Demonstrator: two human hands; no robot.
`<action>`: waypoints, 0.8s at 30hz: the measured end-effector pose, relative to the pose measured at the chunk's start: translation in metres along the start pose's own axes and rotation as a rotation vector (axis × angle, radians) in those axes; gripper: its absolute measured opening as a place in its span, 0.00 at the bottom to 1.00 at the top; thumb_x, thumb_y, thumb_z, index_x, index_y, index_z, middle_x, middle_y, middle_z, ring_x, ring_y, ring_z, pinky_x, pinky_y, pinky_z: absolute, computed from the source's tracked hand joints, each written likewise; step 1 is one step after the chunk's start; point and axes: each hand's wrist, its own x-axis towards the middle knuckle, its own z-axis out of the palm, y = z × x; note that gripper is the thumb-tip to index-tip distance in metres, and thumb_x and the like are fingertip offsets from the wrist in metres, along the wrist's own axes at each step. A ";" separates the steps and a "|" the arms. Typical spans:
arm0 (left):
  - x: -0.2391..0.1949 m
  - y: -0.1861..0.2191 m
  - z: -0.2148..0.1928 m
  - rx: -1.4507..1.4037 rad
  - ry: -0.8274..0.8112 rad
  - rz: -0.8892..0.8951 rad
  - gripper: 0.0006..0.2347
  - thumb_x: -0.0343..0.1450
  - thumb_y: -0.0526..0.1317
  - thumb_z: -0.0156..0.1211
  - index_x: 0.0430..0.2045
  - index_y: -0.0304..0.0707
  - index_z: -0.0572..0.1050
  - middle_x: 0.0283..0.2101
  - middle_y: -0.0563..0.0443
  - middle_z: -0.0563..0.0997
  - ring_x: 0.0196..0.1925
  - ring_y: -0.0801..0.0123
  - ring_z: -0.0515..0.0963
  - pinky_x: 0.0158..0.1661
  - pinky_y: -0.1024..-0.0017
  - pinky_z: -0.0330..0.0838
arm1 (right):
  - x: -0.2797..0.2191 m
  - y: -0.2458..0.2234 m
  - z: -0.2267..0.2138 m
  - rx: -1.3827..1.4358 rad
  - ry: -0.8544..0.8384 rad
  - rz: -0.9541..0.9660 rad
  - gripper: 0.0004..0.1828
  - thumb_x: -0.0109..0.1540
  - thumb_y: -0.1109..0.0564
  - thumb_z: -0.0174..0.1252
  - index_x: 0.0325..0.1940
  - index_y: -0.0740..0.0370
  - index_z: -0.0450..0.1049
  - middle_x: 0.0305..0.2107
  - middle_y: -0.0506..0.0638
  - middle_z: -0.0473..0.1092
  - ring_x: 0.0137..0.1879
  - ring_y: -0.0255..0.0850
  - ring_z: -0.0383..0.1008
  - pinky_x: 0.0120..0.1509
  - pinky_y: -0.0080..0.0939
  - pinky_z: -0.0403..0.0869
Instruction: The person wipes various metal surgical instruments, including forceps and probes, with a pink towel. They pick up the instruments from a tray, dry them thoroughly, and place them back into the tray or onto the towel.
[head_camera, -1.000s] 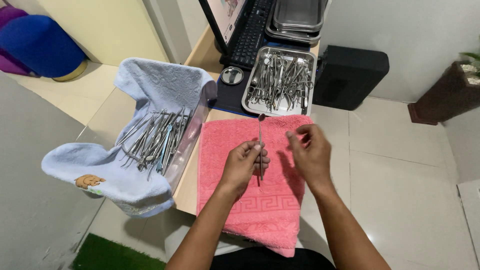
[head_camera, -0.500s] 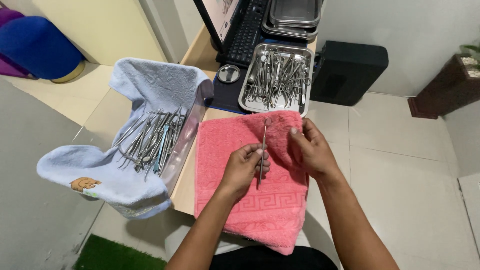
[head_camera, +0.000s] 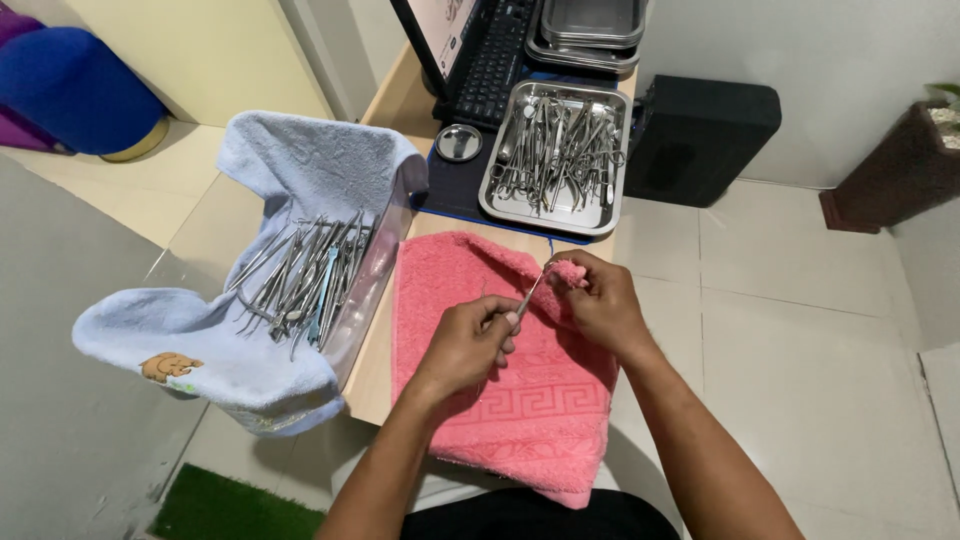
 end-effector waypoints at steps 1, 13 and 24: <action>-0.003 0.003 -0.001 -0.002 0.003 0.000 0.11 0.75 0.38 0.54 0.46 0.32 0.78 0.26 0.54 0.76 0.21 0.78 0.72 0.20 0.77 0.69 | -0.001 -0.002 0.002 -0.001 -0.003 0.000 0.10 0.64 0.66 0.57 0.47 0.65 0.79 0.28 0.47 0.75 0.33 0.31 0.71 0.36 0.34 0.71; -0.003 -0.006 -0.005 0.012 0.035 -0.063 0.11 0.74 0.36 0.53 0.46 0.32 0.78 0.24 0.53 0.75 0.19 0.76 0.71 0.19 0.74 0.68 | -0.003 0.001 -0.004 0.175 -0.051 -0.139 0.12 0.67 0.61 0.58 0.54 0.64 0.71 0.47 0.53 0.71 0.50 0.40 0.73 0.52 0.41 0.75; 0.000 -0.009 -0.008 -0.030 -0.055 -0.027 0.11 0.75 0.37 0.52 0.47 0.30 0.78 0.27 0.55 0.76 0.22 0.77 0.72 0.22 0.76 0.68 | -0.004 -0.012 -0.001 -0.232 -0.139 -0.136 0.16 0.60 0.68 0.54 0.52 0.64 0.75 0.36 0.55 0.76 0.42 0.45 0.79 0.47 0.44 0.77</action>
